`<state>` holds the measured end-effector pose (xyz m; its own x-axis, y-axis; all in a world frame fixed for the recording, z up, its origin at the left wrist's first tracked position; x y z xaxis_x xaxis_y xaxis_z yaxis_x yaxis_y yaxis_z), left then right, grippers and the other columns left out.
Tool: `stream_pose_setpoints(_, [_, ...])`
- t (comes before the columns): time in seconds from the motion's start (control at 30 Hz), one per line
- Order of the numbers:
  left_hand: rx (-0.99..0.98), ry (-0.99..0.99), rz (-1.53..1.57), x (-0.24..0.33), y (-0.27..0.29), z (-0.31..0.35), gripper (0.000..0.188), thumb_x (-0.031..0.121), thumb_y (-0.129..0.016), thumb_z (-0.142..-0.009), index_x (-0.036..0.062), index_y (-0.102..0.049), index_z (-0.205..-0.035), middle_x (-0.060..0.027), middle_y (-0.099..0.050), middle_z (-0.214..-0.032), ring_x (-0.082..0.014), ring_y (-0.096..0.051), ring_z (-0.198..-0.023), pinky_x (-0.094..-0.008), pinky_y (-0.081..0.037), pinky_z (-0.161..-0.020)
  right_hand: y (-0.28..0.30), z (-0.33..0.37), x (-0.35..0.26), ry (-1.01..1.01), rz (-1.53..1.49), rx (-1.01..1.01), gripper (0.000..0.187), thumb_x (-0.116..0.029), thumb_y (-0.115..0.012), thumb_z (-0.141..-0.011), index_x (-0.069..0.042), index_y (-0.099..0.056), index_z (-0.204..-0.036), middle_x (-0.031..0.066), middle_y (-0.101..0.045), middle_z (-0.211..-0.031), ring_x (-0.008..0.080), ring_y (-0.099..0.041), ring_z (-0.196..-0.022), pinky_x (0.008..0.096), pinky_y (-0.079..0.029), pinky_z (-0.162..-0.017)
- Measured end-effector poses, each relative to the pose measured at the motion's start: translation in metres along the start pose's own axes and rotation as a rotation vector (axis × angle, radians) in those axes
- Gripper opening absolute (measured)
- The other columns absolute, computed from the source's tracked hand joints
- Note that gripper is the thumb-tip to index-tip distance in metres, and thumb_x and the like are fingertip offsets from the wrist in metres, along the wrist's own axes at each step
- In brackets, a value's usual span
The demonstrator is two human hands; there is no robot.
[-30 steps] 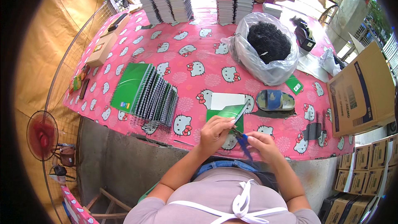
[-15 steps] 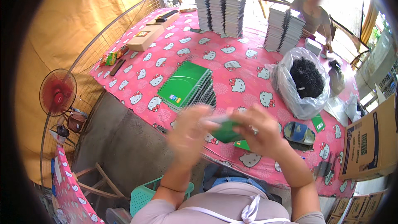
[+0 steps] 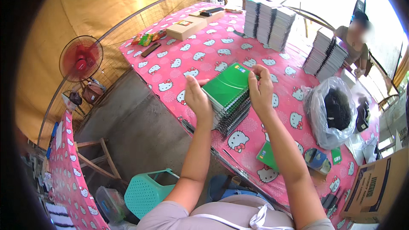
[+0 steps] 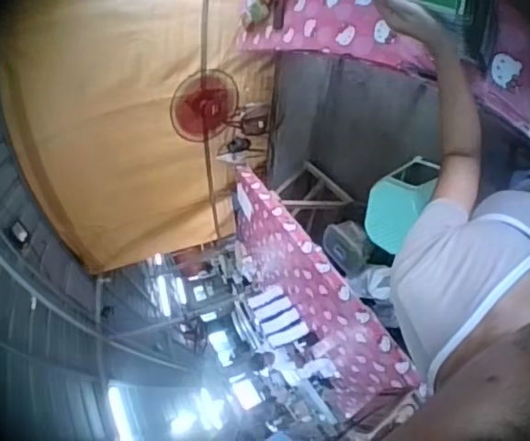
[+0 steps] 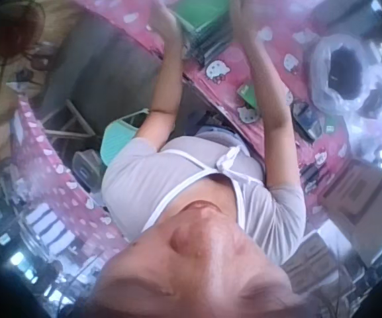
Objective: The person places a paper insert onto a notepad, secures it with a piece of tape from a dispenser, and trims the excess tape with wire cutters before stacking the finished notepad.
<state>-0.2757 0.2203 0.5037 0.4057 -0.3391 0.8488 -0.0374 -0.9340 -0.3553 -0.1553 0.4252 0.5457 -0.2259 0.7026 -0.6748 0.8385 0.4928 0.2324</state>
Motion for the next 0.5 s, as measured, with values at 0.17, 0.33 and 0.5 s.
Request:
stream_pose_setpoints(0.17, [0.136,-0.288,0.117,0.09,0.058,0.033,0.041,0.036,-0.039,-0.102,-0.0025,-0.055,-0.101,-0.0136,-0.06,-0.098,-0.0191,-0.056,-0.084,-0.0342,-0.045,-0.08,0.099,0.082,0.021,-0.21,0.323,-0.266,0.047,-0.025,-0.068,-0.084,0.002,-0.051,-0.118,0.0203,-0.053,-0.113,0.0342,-0.055,-0.101,0.0411,-0.045,-0.085])
stream_pose_setpoints(0.33, [-0.565,-0.292,0.262,0.118,-0.002,0.126,0.02,0.016,-0.038,-0.097,0.0007,-0.05,-0.1,-0.018,-0.059,-0.103,-0.0277,-0.058,-0.096,-0.042,-0.048,-0.087,0.18,0.257,0.109,-0.584,0.735,-0.304,0.062,-0.024,-0.076,-0.076,0.006,-0.046,-0.122,0.0242,-0.051,-0.116,0.0353,-0.054,-0.105,0.04,-0.045,-0.089])
stream_pose_setpoints(0.5, [-0.932,0.204,-0.056,0.012,-0.085,0.195,0.041,0.002,-0.06,-0.085,0.002,-0.051,-0.125,-0.0104,-0.051,-0.127,-0.0182,-0.052,-0.113,-0.0353,-0.041,-0.094,0.211,0.265,0.114,-0.836,0.526,-0.109,0.06,-0.015,-0.078,-0.071,0.002,-0.045,-0.118,0.0231,-0.056,-0.109,0.0372,-0.057,-0.1,0.0406,-0.046,-0.085])
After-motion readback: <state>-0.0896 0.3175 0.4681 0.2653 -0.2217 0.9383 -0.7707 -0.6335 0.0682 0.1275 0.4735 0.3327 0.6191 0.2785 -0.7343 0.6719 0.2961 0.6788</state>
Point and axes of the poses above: each hand's wrist, its own z-axis away from the middle knuckle, its own y-axis out of the back of the hand, x = y × z, the point moved 9 cm from there along -z, towards the middle knuckle
